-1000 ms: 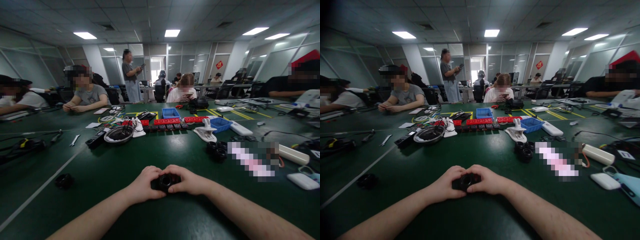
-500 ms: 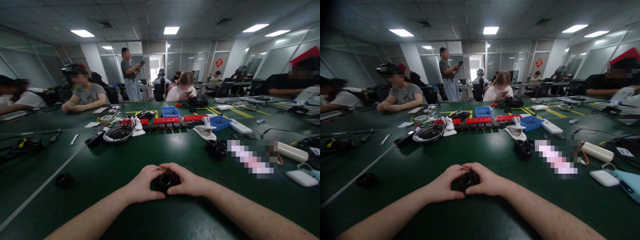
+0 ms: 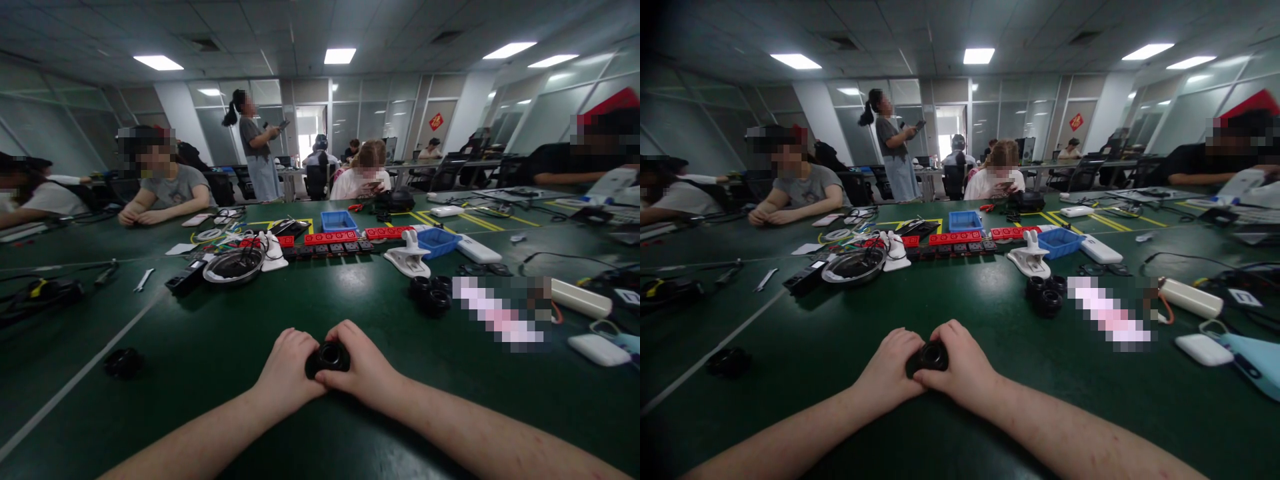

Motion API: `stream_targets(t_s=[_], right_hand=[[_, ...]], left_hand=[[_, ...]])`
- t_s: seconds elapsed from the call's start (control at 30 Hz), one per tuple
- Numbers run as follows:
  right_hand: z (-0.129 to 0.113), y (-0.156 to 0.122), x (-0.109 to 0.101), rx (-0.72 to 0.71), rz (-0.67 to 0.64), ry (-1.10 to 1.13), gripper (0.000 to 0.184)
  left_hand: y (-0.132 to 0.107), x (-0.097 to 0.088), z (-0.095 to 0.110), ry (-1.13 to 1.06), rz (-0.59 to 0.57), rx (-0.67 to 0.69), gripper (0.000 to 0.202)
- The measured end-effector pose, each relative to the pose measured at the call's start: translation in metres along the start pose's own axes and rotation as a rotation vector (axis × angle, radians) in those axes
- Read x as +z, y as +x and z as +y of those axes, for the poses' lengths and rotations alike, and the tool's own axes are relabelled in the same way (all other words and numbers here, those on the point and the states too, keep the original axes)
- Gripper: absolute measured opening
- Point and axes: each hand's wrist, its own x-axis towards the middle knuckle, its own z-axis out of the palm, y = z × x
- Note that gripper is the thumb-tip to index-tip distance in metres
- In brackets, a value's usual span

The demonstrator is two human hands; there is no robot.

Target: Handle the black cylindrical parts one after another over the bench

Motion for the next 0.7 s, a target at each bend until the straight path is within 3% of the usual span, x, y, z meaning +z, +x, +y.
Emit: stream_targets(t_s=[0.1, 0.27, 0.4, 0.57, 0.7], right_hand=[[0.001, 0.002, -0.006, -0.059, -0.057, 0.039, 0.035], [0.006, 0.007, -0.019, -0.160, -0.268, 0.172, 0.043], [0.010, 0.010, -0.027, -0.217, -0.383, 0.225, 0.047], [0.010, 0.010, -0.026, -0.228, -0.391, 0.218, 0.049], [0.013, 0.009, -0.019, -0.195, -0.319, 0.212, 0.056]], left_hand=[[0.002, -0.001, -0.004, -0.036, -0.022, 0.056, 0.023], [0.006, -0.006, -0.015, -0.149, -0.151, 0.188, 0.029], [0.007, -0.007, -0.023, -0.171, -0.166, 0.236, 0.038], [0.003, -0.003, -0.018, -0.151, -0.131, 0.188, 0.056], [0.003, 0.001, -0.011, -0.105, -0.050, 0.105, 0.046]])
